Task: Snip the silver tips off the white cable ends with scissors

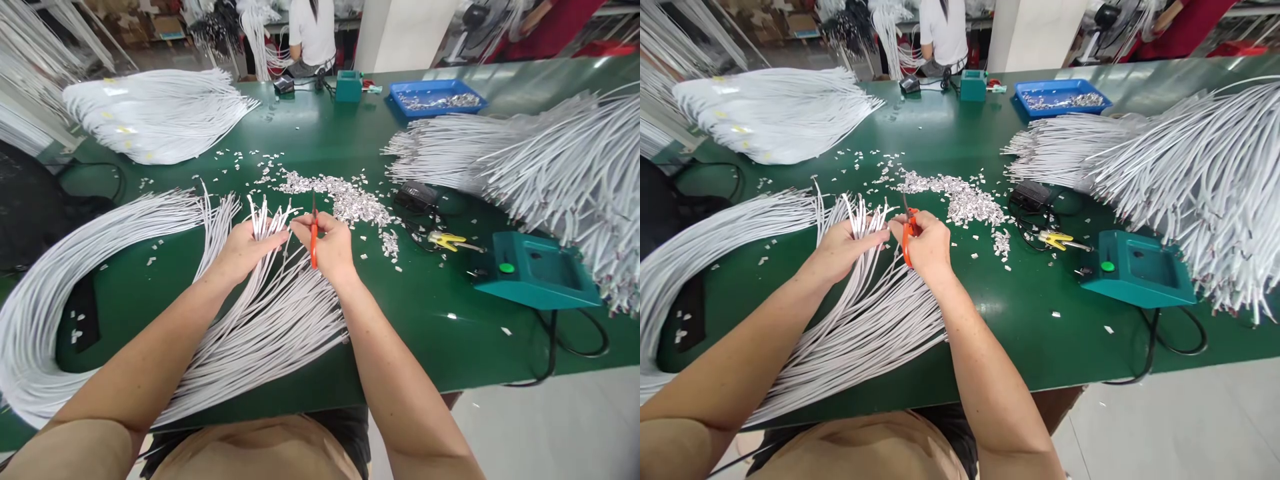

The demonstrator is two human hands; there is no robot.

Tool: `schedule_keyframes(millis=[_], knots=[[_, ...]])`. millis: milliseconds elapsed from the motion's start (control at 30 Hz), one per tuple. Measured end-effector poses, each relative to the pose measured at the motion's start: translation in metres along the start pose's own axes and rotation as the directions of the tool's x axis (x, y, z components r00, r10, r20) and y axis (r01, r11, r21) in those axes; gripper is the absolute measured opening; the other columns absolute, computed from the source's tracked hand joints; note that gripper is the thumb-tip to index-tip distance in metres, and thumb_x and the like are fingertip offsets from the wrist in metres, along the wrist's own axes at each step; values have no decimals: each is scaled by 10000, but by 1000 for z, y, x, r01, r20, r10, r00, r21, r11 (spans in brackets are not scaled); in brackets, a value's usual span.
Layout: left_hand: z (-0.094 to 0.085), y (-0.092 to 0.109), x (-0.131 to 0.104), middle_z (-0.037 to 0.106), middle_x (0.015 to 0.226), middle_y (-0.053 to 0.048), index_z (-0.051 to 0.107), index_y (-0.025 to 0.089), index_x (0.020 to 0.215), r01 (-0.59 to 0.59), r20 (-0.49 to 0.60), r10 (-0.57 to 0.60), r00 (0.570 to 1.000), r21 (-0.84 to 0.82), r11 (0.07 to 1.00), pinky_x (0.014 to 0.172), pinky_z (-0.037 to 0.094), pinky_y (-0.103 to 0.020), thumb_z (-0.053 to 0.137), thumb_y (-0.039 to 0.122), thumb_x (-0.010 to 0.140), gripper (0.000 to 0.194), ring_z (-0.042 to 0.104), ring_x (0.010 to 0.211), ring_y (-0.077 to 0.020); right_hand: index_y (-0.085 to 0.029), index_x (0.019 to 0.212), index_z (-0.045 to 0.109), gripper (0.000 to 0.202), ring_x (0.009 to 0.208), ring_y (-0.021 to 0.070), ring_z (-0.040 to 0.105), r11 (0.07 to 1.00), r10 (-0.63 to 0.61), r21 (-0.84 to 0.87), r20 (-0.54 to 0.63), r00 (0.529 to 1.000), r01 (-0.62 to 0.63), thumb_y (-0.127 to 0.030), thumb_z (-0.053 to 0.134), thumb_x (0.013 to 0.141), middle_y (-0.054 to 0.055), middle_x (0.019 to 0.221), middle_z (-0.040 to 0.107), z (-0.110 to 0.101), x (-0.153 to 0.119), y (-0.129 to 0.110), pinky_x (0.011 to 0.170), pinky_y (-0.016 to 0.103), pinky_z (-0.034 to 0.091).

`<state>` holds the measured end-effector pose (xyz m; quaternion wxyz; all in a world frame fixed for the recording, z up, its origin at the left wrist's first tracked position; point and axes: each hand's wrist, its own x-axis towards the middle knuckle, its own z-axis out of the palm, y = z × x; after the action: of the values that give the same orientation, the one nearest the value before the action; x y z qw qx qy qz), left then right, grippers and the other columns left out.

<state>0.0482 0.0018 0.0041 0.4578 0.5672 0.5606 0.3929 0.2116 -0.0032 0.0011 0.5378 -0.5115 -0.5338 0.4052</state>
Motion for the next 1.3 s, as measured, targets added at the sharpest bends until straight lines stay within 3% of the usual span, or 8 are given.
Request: schedule_keyframes(millis=[133,267,367,500,700,833,1067,1300], knots=[[2,2,0,700,799,-32,654,193,792,-31,-21,30,999,-33,999,784,542,-367,800,361,638,271,675,760,-204,-197,677,699,157,712,136,566,999,26,31,36,999,-27,-349,701,719,-15,716,629,3,-1,-2,728,276,445],[1,3,0,694,802,-34,603,185,816,-24,-2,24,1000,-122,992,782,545,-355,773,331,662,273,688,770,-196,-186,724,720,202,710,140,576,994,85,57,175,981,-97,-378,664,743,3,741,671,-5,4,2,691,271,443],[-1,2,2,692,817,-39,596,178,823,-35,-14,34,999,-118,992,800,545,-359,759,340,677,272,692,786,-198,-185,715,700,166,705,153,575,978,110,-195,156,982,-79,-340,649,744,24,781,688,-11,8,9,658,282,428],[-3,0,4,699,822,-43,632,173,794,-75,-45,74,996,-20,997,831,530,-368,756,334,676,236,679,798,-201,-195,642,625,147,678,164,569,857,106,-515,154,982,-11,-276,616,764,45,780,685,-11,9,15,625,289,396],[-5,9,0,715,847,-39,696,184,787,-131,-53,148,988,245,961,807,504,-347,711,357,724,184,651,824,-210,-192,573,544,281,648,152,523,674,-7,-710,272,962,206,-280,580,837,46,720,627,-10,7,12,646,300,364],[-6,13,-2,719,840,-35,706,192,809,-153,-36,171,985,301,941,786,505,-341,696,373,732,198,651,814,-217,-189,606,585,281,679,169,530,603,-48,-753,292,955,261,-278,570,872,61,721,623,-13,7,10,660,313,372],[-4,9,0,723,806,-31,661,187,732,-106,-55,120,991,207,973,802,514,-354,730,341,689,174,666,811,-217,-185,668,618,267,712,181,546,582,-29,-773,290,957,252,-357,599,872,76,768,634,-10,6,13,609,302,351],[-2,8,1,720,763,-23,569,189,766,-52,1,53,999,-80,995,810,543,-374,715,272,696,182,695,753,-196,-189,612,558,283,655,151,503,655,9,-724,295,956,217,-346,614,841,53,739,609,-12,8,15,565,283,309]])
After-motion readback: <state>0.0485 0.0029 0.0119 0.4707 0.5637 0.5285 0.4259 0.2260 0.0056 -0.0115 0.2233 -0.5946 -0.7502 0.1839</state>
